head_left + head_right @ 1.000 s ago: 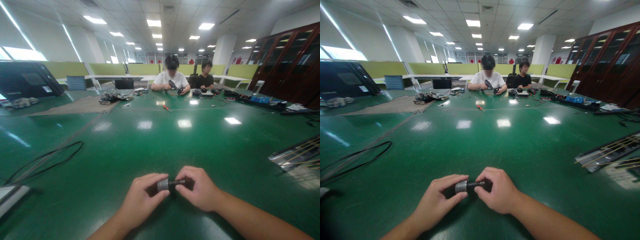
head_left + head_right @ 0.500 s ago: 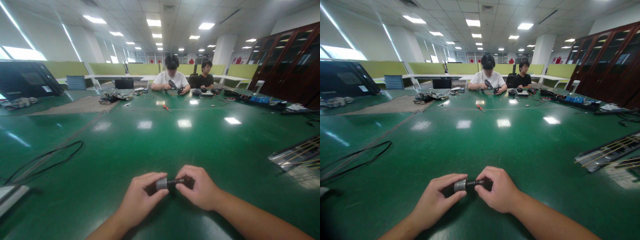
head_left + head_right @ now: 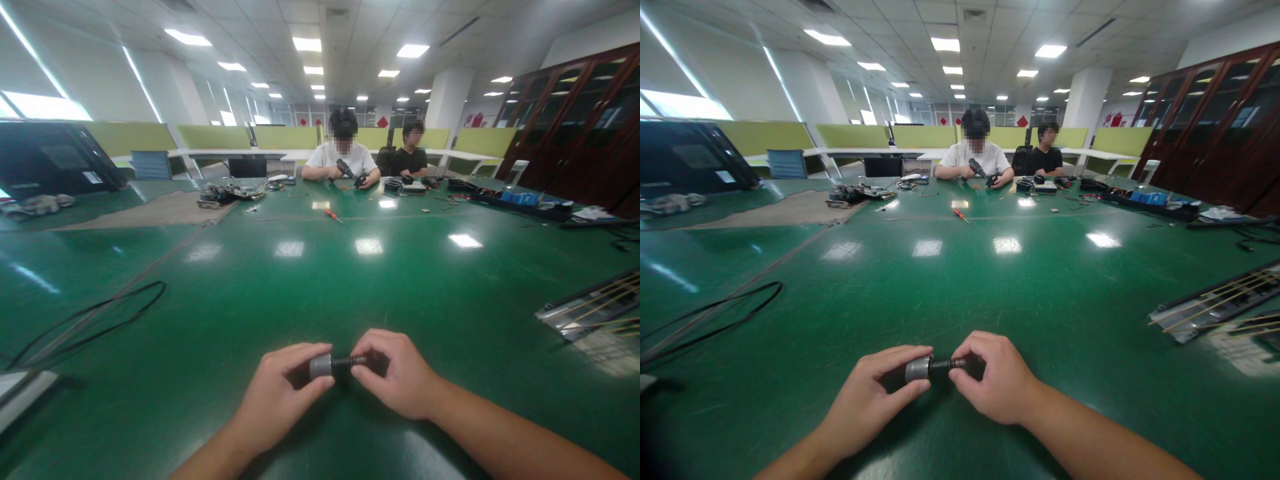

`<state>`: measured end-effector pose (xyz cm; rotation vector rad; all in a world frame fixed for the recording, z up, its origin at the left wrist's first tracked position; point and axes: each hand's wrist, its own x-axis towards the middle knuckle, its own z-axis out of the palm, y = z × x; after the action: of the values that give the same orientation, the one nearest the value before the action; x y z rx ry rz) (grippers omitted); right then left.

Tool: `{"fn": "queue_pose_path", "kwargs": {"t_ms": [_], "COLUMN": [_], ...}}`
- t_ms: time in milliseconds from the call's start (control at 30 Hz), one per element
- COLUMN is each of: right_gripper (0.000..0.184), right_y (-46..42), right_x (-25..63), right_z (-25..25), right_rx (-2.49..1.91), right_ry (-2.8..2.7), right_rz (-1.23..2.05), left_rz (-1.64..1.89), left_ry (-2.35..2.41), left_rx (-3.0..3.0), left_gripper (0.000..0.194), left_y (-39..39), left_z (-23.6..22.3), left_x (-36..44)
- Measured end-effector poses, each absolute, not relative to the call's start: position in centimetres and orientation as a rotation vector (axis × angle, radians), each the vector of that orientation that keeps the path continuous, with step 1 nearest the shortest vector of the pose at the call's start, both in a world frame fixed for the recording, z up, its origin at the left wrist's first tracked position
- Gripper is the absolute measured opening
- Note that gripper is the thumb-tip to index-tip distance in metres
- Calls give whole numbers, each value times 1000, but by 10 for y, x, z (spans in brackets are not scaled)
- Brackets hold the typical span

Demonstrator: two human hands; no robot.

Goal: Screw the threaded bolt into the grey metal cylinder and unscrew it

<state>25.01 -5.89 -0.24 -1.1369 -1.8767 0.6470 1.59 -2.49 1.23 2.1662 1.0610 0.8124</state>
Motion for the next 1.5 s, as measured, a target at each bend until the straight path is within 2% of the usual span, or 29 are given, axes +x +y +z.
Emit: {"fn": "queue_pose_path", "kwargs": {"t_ms": [1500], "right_gripper": [6], "right_y": [-57], "right_x": [253], "right_z": [-4], "right_rx": [-1170], "right_ry": [-1849], "right_rz": [631], "left_rz": [814], "left_ry": [1103], "left_rx": [2111], "left_gripper": [29], "left_y": [-21], "left_z": [13], "left_x": [10]}}
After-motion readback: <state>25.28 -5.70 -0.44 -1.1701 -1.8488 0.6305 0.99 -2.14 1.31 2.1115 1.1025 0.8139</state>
